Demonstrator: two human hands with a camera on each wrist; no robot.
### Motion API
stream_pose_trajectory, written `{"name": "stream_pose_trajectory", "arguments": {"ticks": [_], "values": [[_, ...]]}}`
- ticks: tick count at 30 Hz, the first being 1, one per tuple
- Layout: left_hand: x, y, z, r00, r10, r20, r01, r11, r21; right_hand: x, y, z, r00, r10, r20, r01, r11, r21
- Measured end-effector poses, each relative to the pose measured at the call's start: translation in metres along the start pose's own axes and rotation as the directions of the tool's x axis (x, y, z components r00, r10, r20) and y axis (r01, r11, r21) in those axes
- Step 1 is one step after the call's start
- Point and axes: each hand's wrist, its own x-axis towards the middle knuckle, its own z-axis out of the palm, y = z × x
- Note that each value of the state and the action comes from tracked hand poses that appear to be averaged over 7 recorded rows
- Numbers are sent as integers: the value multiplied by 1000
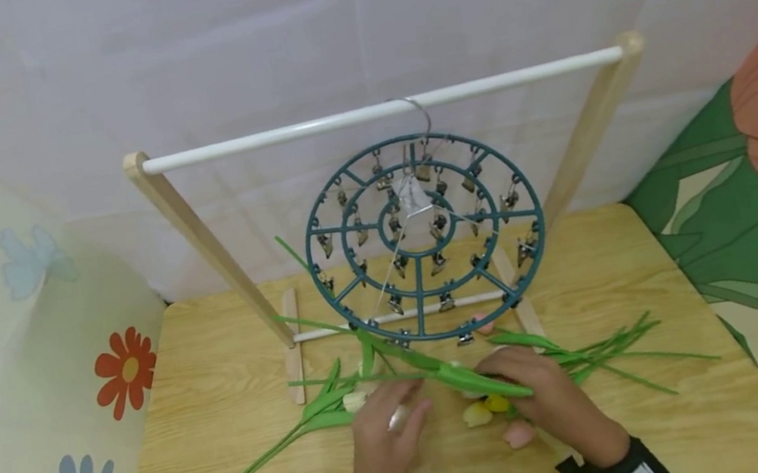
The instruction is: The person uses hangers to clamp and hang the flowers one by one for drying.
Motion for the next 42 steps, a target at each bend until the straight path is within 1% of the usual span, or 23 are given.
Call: {"name": "stream_pose_trajectory", "arguments": {"ticks": [1,2,3,4,5,6,7,8,9,10,12,13,16,19,20,24,27,28,31,33,37,39,42], "values": [[-2,0,3,997,-75,13,76,992,-100,0,-1,2,1000,11,0,-11,999,46],[-3,0,6,988,-150,32,153,968,-199,1,-2,4,1000,20,1,-20,996,92],[-4,1,10,976,-211,50,216,928,-304,1,-3,6,999,39,7,-39,991,128],[-5,2,14,961,-269,67,273,873,-404,1,-5,9,999,49,9,-50,987,155],[-5,3,17,942,-325,85,323,810,-490,2,-6,11,998,69,14,-71,981,183],[-6,5,20,921,-377,96,364,747,-556,2,-7,14,996,86,16,-87,980,179],[-6,7,23,907,-410,93,383,716,-583,2,-8,16,995,95,16,-96,981,166],[-5,9,26,896,-437,82,395,698,-597,2,-9,18,995,99,16,-100,984,147],[-5,10,29,887,-458,64,400,690,-603,3,-9,20,995,103,17,-104,986,131],[-5,12,31,883,-468,42,396,692,-603,3,-10,21,994,104,18,-105,987,119],[-5,13,34,884,-467,-11,376,725,-578,3,-10,21,995,102,23,-104,989,103],[-5,13,35,891,-452,-33,356,744,-565,3,-10,21,994,105,27,-108,988,112],[-4,10,35,910,-409,-67,303,766,-567,4,-8,14,991,125,39,-129,985,111],[-5,6,32,926,-367,-85,263,792,-550,8,-5,5,992,125,9,-125,989,73],[-6,5,31,928,-361,-89,258,797,-546,9,-5,1,992,125,-4,-124,991,58],[-8,0,28,938,-333,-100,222,795,-564,15,-7,-11,989,141,-31,-140,990,33],[-8,-1,27,936,-339,-97,227,790,-569,21,-12,-14,989,142,-31,-142,990,17],[-8,-1,27,935,-341,-98,235,803,-548,24,-14,-14,991,133,-35,-132,991,24],[-7,2,27,931,-355,-84,270,826,-495,34,-18,-13,994,93,-54,-92,995,25],[-5,3,26,939,-332,-88,260,855,-449,41,-19,-12,996,53,-78,-50,998,43],[1,1,23,962,-244,-122,188,918,-350,50,-21,-10,991,9,-132,0,998,69],[5,-1,21,970,-199,-139,152,945,-291,53,-22,-9,990,27,-137,-12,994,106],[9,-5,17,979,-133,-157,97,971,-217,53,-22,-9,989,90,-121,-68,981,180]]}}
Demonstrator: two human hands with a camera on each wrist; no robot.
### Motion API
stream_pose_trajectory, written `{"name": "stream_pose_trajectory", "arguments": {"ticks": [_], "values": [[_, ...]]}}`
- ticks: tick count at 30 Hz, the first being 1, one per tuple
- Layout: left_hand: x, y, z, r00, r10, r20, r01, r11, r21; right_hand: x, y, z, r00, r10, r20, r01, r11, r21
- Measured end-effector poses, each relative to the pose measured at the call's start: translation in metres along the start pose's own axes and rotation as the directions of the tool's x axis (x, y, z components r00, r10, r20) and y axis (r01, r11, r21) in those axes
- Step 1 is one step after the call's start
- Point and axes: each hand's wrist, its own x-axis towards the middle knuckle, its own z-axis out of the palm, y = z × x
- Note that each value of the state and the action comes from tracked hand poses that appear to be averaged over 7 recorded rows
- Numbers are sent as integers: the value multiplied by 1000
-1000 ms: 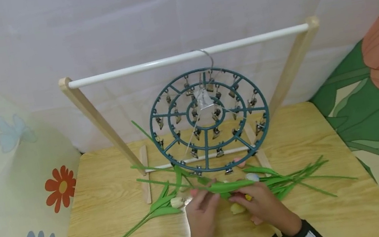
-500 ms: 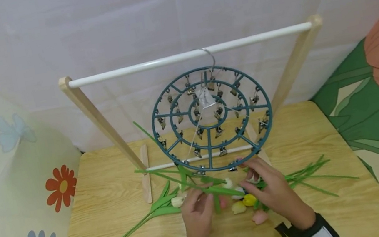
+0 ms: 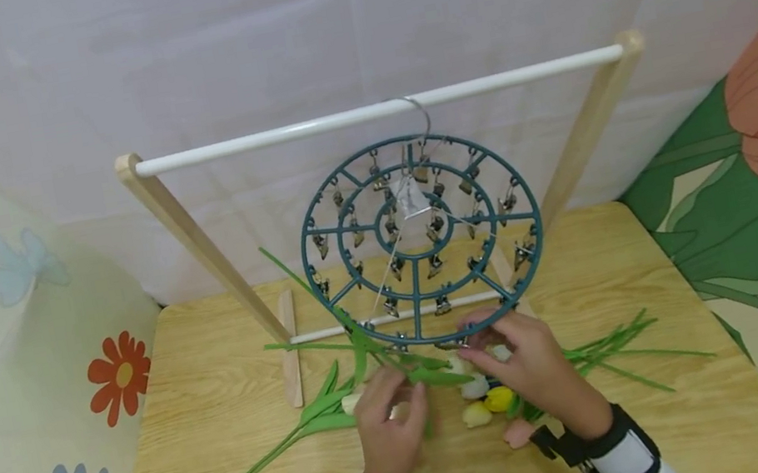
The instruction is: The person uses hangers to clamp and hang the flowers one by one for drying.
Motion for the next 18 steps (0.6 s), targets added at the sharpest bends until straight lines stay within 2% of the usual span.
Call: {"name": "stream_pose_trajectory", "arguments": {"ticks": [4,8,10,13,18], "values": [[5,-3,-4,998,62,1,-62,994,94,-2,2,0,994,102,29,-104,991,82],[6,-4,-7,997,77,22,-79,981,175,-3,3,0,986,164,42,-168,978,125],[6,-5,-7,997,66,41,-73,977,201,-4,3,1,982,184,39,-188,970,153],[3,-5,-7,996,48,70,-63,972,225,-6,1,3,982,188,30,-190,958,214],[1,-6,-6,995,32,98,-58,960,273,-5,-2,7,990,138,1,-133,954,268]]}}
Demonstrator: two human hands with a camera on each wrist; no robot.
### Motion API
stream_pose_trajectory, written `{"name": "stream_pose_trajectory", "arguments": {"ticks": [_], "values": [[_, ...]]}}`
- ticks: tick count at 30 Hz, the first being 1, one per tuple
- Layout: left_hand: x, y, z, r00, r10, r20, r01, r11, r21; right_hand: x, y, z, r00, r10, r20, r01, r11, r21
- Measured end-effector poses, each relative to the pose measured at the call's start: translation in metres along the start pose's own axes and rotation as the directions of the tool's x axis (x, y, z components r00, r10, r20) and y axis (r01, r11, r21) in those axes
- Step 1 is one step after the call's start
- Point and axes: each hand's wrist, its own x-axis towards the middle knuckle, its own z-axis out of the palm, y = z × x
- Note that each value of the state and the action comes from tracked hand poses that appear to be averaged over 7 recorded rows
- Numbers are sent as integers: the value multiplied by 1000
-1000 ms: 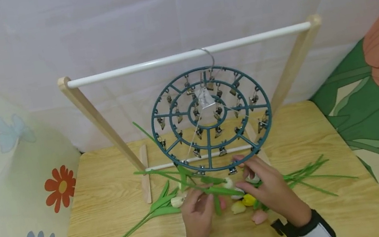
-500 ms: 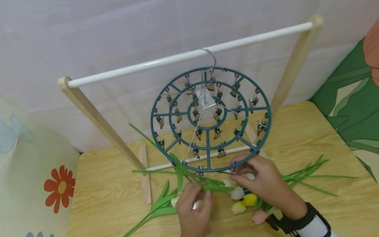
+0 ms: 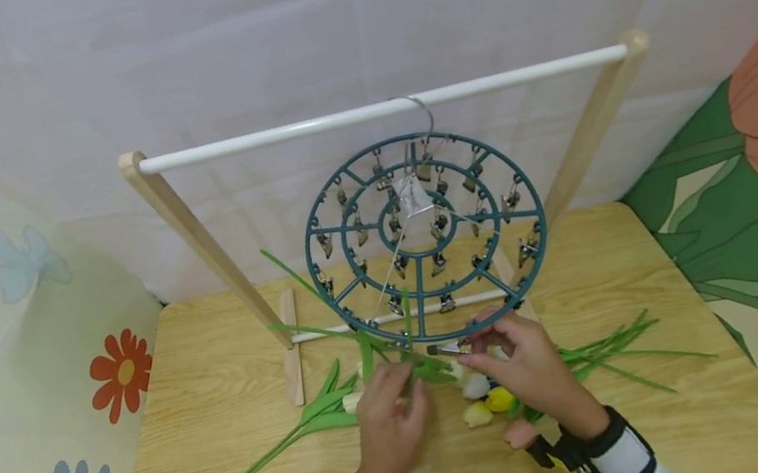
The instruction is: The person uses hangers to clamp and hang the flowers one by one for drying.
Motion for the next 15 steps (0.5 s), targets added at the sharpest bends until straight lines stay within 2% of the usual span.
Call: {"name": "stream_pose_trajectory", "arguments": {"ticks": [4,15], "values": [[0,0,1,1000,-5,10,4,999,42,1,0,1,999,-38,5,38,999,-15],[0,2,2,999,-16,31,13,995,99,1,0,1,990,-140,-8,135,969,-206]]}}
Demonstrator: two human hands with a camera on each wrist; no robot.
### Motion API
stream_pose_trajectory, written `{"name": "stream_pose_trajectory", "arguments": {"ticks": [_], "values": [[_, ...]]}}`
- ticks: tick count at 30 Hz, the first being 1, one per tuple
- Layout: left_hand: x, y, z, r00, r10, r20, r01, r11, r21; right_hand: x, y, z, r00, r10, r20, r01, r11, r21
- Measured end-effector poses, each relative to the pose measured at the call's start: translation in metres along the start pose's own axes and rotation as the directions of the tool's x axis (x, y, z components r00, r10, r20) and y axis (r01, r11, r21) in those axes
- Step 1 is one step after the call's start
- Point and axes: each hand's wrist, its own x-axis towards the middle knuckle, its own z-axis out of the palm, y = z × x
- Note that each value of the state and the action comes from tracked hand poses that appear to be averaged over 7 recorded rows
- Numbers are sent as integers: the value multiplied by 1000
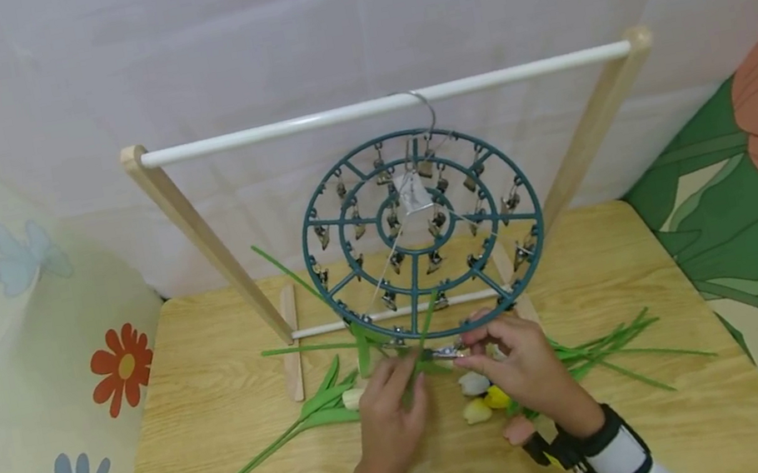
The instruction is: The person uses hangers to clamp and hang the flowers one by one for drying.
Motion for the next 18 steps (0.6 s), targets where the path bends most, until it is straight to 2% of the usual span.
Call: {"name": "stream_pose_trajectory", "arguments": {"ticks": [9,18], "values": [[0,-1,3,1000,17,14,-18,999,41,-1,-1,2,999,40,-1,-40,996,-73],[-1,0,1,999,-3,49,1,999,53,-1,0,3,998,66,20,-65,997,-43]]}}
